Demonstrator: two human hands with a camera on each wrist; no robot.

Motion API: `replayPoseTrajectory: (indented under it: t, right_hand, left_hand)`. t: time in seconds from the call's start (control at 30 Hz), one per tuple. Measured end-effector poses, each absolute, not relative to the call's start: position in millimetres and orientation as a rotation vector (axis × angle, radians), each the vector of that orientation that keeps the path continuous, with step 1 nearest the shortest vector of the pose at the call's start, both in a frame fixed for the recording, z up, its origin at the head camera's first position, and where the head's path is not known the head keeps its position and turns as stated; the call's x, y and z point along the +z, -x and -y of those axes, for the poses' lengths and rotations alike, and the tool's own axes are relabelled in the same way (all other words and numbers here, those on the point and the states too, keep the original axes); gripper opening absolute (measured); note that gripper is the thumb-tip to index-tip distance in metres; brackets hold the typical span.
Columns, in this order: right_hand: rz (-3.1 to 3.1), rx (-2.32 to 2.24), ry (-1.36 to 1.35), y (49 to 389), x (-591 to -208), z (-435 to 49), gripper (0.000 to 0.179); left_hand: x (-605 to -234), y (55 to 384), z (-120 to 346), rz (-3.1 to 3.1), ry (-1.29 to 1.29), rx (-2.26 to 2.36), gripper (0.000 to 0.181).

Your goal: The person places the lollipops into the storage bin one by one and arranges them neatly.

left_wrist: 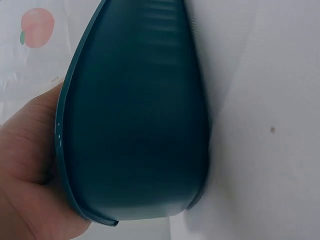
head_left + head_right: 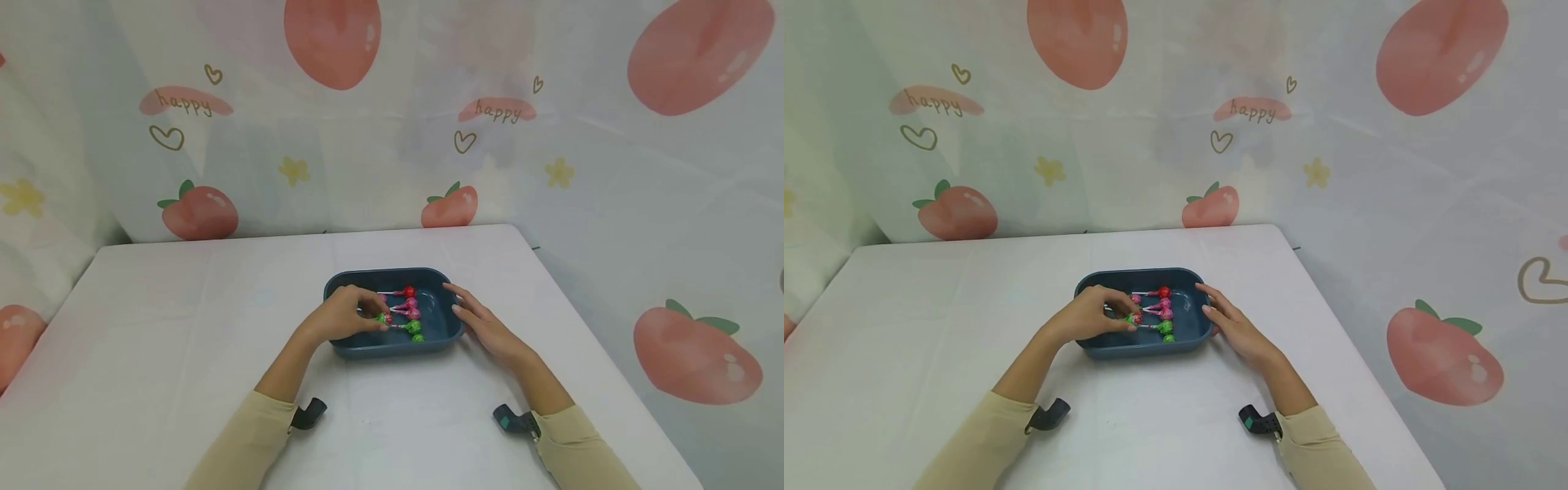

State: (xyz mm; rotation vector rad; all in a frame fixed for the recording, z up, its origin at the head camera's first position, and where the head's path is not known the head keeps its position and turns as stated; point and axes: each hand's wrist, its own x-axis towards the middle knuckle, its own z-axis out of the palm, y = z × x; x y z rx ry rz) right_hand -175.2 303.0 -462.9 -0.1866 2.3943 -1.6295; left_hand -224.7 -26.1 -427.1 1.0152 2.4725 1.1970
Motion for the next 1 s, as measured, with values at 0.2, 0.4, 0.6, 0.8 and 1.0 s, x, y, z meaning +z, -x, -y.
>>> replayPoseTrajectory:
  t: [0.2,0.4,0.6,0.8,1.0]
  right_hand:
    - [-2.398,-1.631,0.185,175,-462,-301,0.052]
    - [-2.390,-1.641,0.183,175,-462,-300,0.051]
    - [-2.386,-1.647,0.196,175,-462,-301,0.052]
    - [-2.387,-1.649,0.194,175,-461,-300,0.051]
    - [-2.384,-1.649,0.186,175,-463,-301,0.052]
  left_hand:
    - [-429,223,21,-2.488,-0.987,1.177,0.021]
    - [-432,223,17,-2.513,-0.941,1.164,0.018]
    - [-433,223,15,-2.517,-0.907,1.177,0.018]
    - [-435,222,14,-2.539,-0.870,1.176,0.019]
    - [-435,219,12,-2.599,-0.824,1.124,0.020]
